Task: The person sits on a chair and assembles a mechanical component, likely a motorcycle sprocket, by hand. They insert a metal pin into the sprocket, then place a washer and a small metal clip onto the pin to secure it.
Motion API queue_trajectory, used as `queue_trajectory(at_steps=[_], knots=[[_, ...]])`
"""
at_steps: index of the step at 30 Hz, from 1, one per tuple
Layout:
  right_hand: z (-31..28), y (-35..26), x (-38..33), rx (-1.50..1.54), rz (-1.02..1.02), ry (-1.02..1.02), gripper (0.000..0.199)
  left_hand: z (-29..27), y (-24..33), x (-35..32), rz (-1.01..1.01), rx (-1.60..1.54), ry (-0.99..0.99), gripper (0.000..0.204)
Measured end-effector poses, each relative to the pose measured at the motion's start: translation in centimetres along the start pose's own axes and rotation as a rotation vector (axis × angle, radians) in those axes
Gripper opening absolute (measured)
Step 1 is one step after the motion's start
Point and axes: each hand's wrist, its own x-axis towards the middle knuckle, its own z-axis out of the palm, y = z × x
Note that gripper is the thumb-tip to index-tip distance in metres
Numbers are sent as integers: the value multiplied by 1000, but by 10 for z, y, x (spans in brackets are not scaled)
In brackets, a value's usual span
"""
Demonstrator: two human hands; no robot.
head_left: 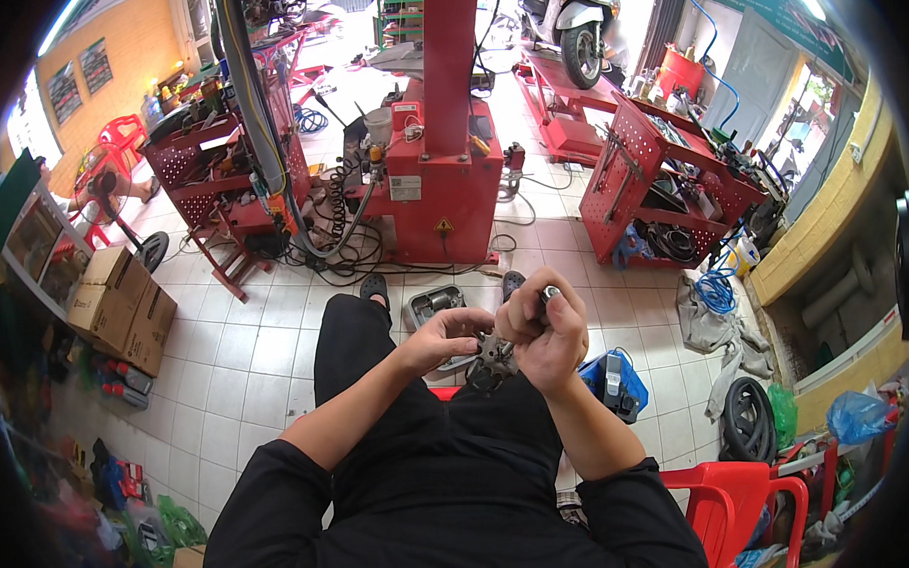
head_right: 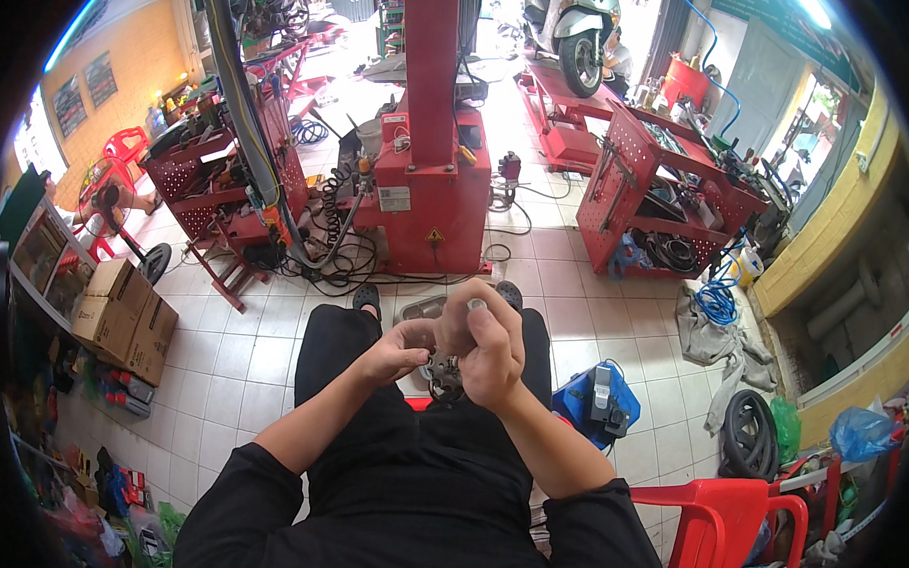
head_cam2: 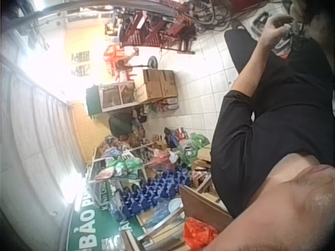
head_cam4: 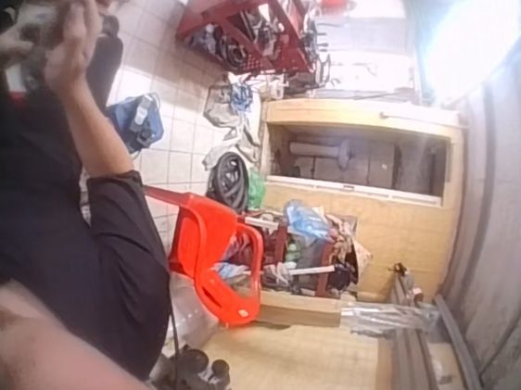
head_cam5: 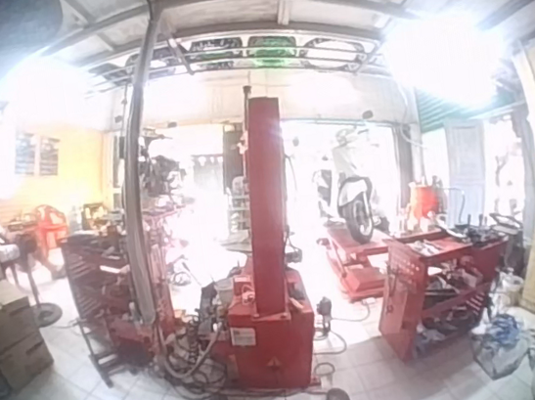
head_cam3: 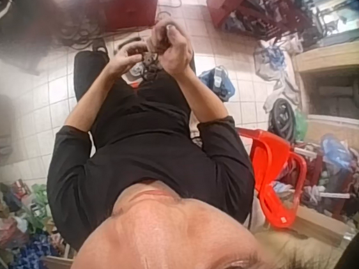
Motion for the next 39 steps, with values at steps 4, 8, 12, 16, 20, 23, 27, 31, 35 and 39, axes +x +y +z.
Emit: queue_trajectory(at_steps=[4, 8, 12, 16, 20, 23, 27, 31, 35, 39], knots=[[0, 0, -1, 8, 12, -7, 34, 0, 2, -1, -30, 7, -29, 55], [1, -1, -1, 39, 36, -11, 34, 0, 2, -2, -43, 38, -82, 59], [0, 1, -1, 21, 35, -12, 34, 12, 10, -3, -121, 130, -109, 65], [0, 0, 2, 13, 26, 14, 34, 14, 8, 1, -1, 209, -64, 64], [2, -1, 2, -5, 25, 19, 34, 8, 8, 3, 160, 177, 0, 53], [0, -1, 1, 14, 37, 26, 33, 4, 5, 3, 236, 157, 25, 42], [-3, 1, 0, -40, 29, 40, 33, -1, 6, 3, 197, 133, 52, 24], [-1, 0, 1, -38, 17, 27, 33, 5, 6, 2, 28, 161, 89, 47], [-1, -2, 2, 6, 19, 11, 33, 2, 4, 1, -21, 193, 36, 63], [-2, 0, 0, 6, 16, -2, 33, -3, 2, -2, -75, 150, -4, 62]])
